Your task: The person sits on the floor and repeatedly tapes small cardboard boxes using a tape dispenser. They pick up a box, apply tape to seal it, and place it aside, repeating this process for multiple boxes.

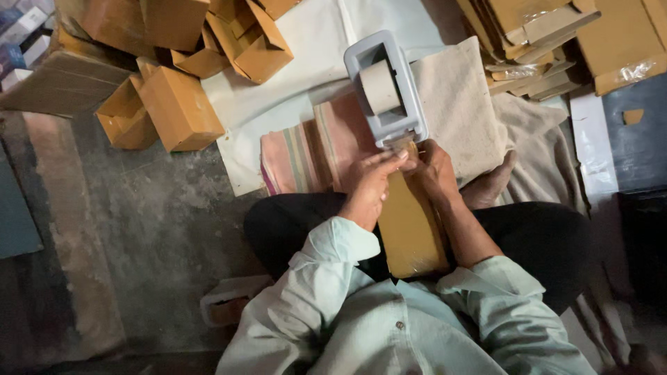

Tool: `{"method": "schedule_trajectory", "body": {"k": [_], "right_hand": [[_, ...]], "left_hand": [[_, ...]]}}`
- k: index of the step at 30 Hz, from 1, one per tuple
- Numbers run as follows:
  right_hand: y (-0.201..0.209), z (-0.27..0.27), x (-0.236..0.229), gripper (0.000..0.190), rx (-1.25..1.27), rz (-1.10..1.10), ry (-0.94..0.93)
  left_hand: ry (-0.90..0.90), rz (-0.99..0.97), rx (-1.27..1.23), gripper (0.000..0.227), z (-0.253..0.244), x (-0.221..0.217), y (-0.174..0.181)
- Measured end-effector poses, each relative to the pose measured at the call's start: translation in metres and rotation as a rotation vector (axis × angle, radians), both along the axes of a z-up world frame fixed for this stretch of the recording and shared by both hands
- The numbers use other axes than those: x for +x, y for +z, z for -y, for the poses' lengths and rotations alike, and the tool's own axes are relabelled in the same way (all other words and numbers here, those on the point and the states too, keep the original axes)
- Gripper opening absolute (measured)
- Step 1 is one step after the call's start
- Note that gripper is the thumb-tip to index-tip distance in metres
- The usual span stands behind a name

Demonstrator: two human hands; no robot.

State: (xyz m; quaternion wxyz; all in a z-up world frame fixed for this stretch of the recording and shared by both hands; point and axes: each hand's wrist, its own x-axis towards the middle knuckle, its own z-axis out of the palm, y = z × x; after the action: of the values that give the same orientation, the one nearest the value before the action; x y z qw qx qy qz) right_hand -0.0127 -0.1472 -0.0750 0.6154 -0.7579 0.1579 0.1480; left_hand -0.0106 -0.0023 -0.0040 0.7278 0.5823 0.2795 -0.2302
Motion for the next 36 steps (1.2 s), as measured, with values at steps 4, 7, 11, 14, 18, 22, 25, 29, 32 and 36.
{"method": "schedule_trajectory", "body": {"k": [4,7,11,14,18,22,25,29,32,36], "right_hand": [[-0.003,-0.001,-0.001,0.050,0.068,0.037,0.018],[0.004,0.003,0.000,0.049,0.045,0.077,0.047],[0.014,0.004,-0.008,0.048,0.185,-0.098,0.066],[0.023,0.009,-0.012,0.047,0.224,-0.098,0.125],[0.028,0.020,-0.022,0.045,0.119,-0.155,0.220],[0.027,0.020,-0.029,0.045,0.225,-0.179,0.181],[0.028,0.017,-0.034,0.045,0.190,-0.200,0.122],[0.029,0.013,-0.035,0.047,0.189,-0.249,0.090],[0.026,0.016,-0.041,0.046,0.194,-0.302,0.071],[0.008,0.018,-0.051,0.043,0.467,-0.233,-0.042]], "left_hand": [[0.016,0.044,0.007,0.023,0.004,-0.008,0.005],[0.026,0.080,0.036,0.024,0.007,-0.005,0.011],[-0.038,0.037,0.136,0.031,0.003,-0.002,0.014],[-0.046,0.013,0.160,0.037,0.001,0.003,0.008],[-0.028,0.060,0.179,0.036,0.000,0.003,-0.010],[0.033,0.251,0.084,0.029,0.004,0.003,-0.033],[-0.062,0.227,0.304,0.029,0.003,0.002,-0.042],[-0.058,0.117,0.316,0.030,-0.010,0.005,-0.039],[-0.061,0.058,0.082,0.029,-0.017,-0.003,-0.026],[-0.127,-0.056,-0.171,0.033,-0.030,-0.024,-0.013]]}}
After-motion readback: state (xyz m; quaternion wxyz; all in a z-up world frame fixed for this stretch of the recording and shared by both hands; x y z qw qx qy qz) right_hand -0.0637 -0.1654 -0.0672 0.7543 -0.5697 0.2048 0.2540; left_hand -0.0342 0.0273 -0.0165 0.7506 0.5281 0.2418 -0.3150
